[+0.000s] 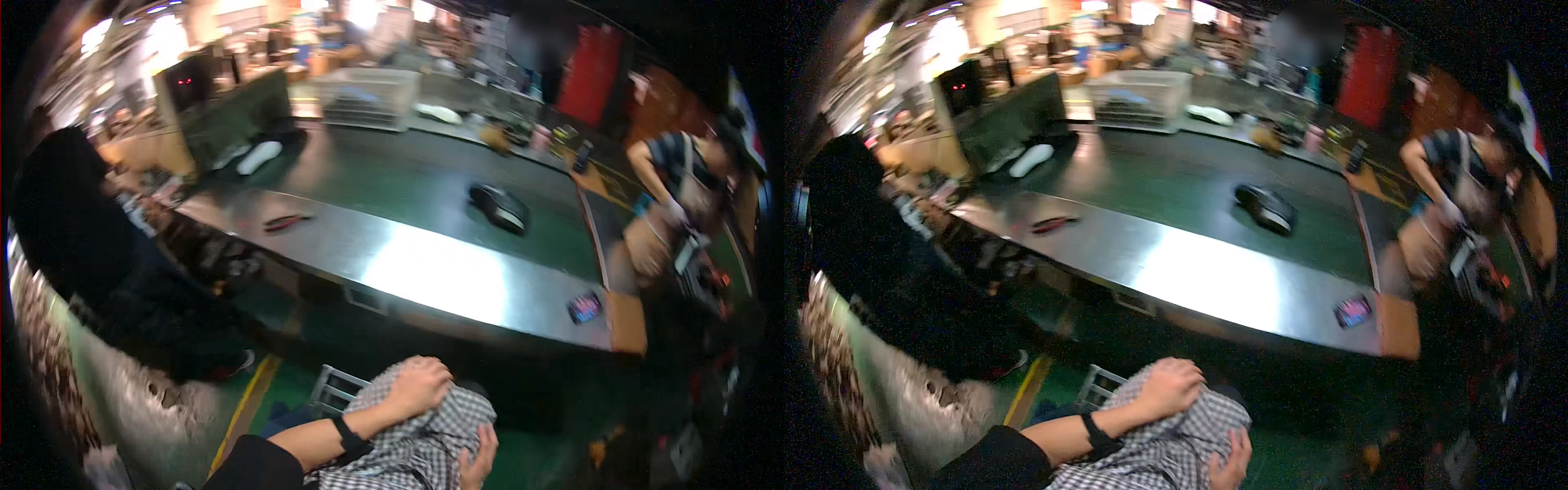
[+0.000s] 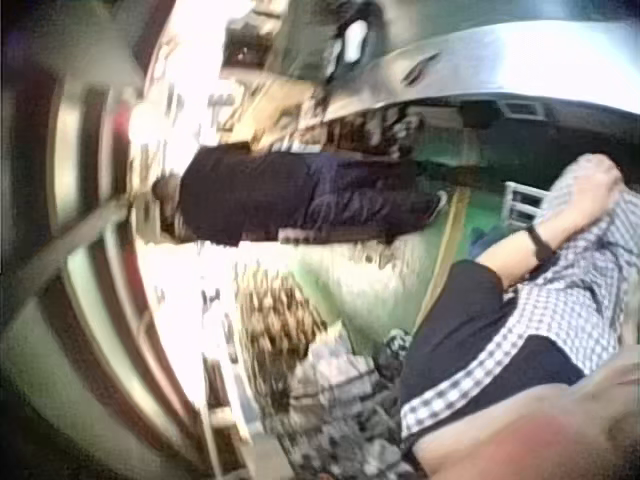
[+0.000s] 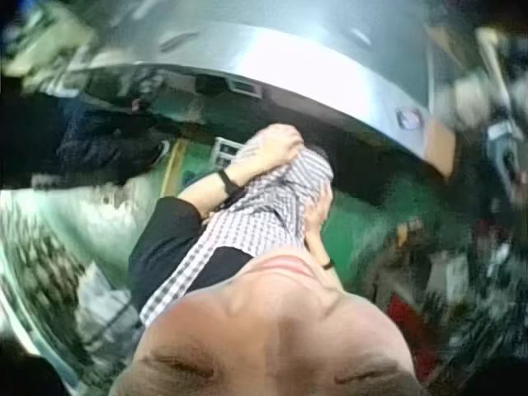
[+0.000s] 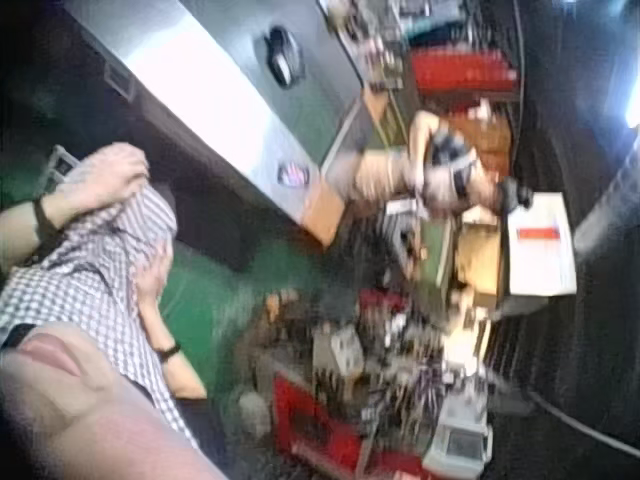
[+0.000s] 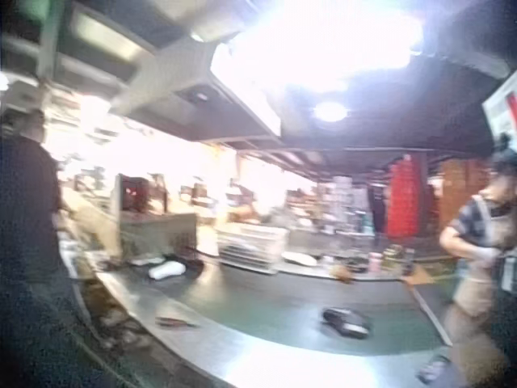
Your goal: The person is finishing shoes by checking the quality and trimming excess material with a pair of pliers.
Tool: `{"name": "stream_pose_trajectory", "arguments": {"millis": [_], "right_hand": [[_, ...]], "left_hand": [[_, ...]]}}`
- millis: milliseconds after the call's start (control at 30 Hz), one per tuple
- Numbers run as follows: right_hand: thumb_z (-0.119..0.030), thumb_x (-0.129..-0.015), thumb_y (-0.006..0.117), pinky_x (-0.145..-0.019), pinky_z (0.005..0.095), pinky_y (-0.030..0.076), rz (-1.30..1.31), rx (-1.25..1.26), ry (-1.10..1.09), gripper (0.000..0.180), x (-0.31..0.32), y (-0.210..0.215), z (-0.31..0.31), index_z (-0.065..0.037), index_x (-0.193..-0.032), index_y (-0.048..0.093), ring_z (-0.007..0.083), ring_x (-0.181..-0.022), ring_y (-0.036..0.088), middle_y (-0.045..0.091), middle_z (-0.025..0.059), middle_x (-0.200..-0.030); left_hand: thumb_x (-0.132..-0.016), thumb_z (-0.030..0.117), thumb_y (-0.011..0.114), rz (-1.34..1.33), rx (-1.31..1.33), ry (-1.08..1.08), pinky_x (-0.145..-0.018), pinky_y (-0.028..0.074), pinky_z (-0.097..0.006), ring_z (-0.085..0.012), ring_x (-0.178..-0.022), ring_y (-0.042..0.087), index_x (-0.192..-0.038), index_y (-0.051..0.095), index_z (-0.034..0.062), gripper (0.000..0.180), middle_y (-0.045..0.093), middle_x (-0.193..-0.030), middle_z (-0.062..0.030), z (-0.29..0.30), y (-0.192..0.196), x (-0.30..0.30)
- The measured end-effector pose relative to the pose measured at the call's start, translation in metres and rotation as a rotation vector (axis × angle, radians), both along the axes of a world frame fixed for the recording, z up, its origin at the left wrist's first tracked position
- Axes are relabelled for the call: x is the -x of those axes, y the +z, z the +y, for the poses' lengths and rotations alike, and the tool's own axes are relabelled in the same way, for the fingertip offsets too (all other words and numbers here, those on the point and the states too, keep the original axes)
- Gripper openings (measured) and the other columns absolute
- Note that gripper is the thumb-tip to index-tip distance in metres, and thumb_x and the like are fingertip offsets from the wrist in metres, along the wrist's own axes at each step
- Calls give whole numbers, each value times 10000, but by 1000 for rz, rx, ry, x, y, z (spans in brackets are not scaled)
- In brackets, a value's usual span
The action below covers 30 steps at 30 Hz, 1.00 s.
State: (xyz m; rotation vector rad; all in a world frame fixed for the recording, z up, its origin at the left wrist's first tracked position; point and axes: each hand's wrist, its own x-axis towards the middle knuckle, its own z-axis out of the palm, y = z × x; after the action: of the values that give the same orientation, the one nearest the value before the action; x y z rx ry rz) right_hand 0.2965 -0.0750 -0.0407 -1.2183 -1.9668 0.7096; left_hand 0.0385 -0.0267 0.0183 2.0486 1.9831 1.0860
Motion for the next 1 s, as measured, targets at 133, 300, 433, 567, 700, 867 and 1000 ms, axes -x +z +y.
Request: {"name": "stream_pose_trajectory", "arguments": {"millis": [133, 300, 433, 567, 700, 867, 1000], "right_hand": [[-309, -898, 640, -1021, 568, 407, 184, -21, -56, 284, 24, 29, -3, -175, -1143, 692, 388, -1181, 547, 626, 121, -1290], [-377, -957, 570, -1063, 498, 423, -72, 42, 77, 566, 23, 20, 2, -64, -1425, 508, 412, -1345, 447, 427, 220, -1483], [-413, -962, 564, -1056, 492, 428, -84, 51, 28, 556, 22, 28, 4, -116, -1430, 516, 398, -1338, 457, 431, 204, -1489], [-390, -952, 589, -1064, 491, 427, -63, 55, 58, 556, 23, 27, 3, -195, -1462, 487, 393, -1337, 461, 440, 163, -1495], [-290, -897, 632, -1057, 457, 449, -22, 21, 35, 565, 23, 24, -2, -167, -1435, 514, 386, -1312, 497, 459, 166, -1487], [-281, -900, 638, -1054, 457, 454, 3, -1, 10, 571, 23, 23, -5, -170, -1444, 504, 388, -1312, 497, 454, 162, -1492], [-332, -957, 588, -1084, 484, 425, 31, 24, 25, 550, 23, 23, -5, -202, -1480, 476, 383, -1354, 452, 430, 145, -1507]], "left_hand": [[-874, 259, 679, 57, 86, 116, -1041, 415, -443, -241, -1158, 607, -983, 733, 113, 190, 690, -1104, -65, -15, -15, 7], [-861, 290, 686, 126, 137, 208, -1086, 356, -508, -282, -1257, 541, -1071, 724, 140, 261, 647, -1229, -77, -15, -10, 15], [-838, 253, 685, 71, 96, 117, -1048, 381, -457, -275, -1222, 567, -997, 736, 136, 204, 679, -1150, -55, -3, -6, 15], [-823, 226, 685, 64, 100, 132, -1036, 386, -462, -282, -1197, 573, -955, 727, 138, 164, 682, -1104, -48, -8, -4, 17], [-823, 212, 693, 36, 116, 124, -1038, 384, -449, -297, -1192, 570, -958, 723, 120, 166, 677, -1104, -59, -11, -4, 14], [-825, 199, 689, 60, 118, 107, -1038, 384, -449, -304, -1195, 568, -959, 724, 110, 165, 675, -1109, -70, -10, -3, 11], [-826, 199, 687, 59, 124, 106, -1035, 387, -447, -303, -1193, 570, -956, 722, 111, 161, 676, -1111, -70, -10, -1, 12]]}}
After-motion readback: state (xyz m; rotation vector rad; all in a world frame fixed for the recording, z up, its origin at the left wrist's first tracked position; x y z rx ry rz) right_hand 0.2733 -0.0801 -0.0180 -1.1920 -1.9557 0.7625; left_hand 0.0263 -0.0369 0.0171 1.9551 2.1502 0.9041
